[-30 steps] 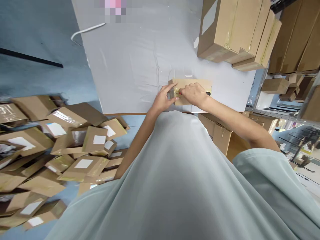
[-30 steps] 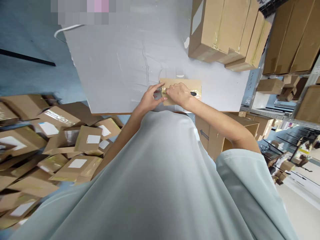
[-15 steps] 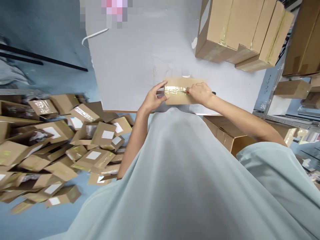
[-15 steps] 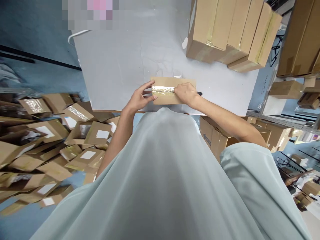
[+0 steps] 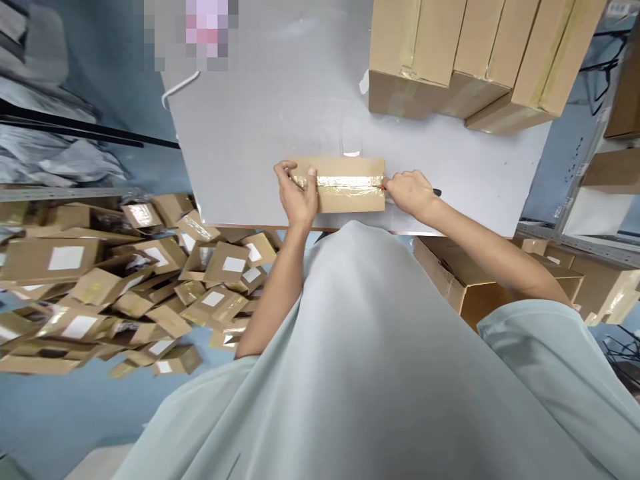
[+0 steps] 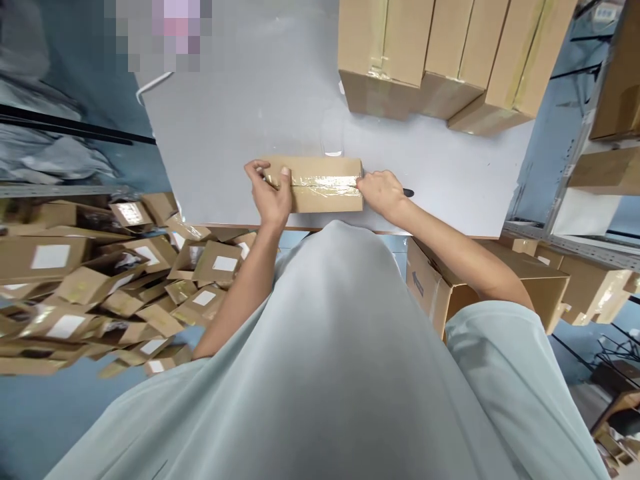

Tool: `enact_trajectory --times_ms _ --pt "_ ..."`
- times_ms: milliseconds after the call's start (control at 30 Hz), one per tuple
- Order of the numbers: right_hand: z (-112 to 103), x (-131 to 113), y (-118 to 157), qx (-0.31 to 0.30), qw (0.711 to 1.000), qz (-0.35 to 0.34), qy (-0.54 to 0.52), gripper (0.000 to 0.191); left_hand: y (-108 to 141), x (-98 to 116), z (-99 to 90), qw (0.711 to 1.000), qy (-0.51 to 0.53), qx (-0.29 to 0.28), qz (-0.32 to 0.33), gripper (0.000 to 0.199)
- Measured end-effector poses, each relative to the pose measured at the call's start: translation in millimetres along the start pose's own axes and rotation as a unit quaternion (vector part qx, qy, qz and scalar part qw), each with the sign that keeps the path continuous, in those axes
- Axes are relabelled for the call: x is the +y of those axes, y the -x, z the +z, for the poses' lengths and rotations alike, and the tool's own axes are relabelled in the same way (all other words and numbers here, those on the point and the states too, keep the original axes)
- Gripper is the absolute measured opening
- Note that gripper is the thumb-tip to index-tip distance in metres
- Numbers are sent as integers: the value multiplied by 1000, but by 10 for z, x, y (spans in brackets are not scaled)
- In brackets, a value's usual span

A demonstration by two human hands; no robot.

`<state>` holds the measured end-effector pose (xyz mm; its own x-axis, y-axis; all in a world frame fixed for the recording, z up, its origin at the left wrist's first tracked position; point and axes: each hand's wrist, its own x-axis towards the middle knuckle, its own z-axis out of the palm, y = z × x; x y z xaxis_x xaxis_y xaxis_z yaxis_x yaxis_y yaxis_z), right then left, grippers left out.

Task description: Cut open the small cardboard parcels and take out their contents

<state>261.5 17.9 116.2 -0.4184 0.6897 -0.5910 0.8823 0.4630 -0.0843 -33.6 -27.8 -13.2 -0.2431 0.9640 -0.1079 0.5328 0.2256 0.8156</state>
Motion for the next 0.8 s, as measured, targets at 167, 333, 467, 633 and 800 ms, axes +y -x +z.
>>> enact_trajectory --times_ms 167,333,467,633,800 --pt "17 125 89 -20 1000 -5 -21 42 57 154 197 993 -62 95 -21 38" --pt "-58 165 98 -35 999 -5 -22 54 31 189 171 993 -53 92 -47 44" --pt "-57 237 78 -48 998 -24 -24 50 39 261 163 994 -46 86 -58 46" --pt "-9 275 91 -48 998 -27 -32 49 50 294 176 993 -50 88 -58 47" --pt "176 314 60 -10 998 -14 -52 44 6 256 172 993 -61 83 -52 46"
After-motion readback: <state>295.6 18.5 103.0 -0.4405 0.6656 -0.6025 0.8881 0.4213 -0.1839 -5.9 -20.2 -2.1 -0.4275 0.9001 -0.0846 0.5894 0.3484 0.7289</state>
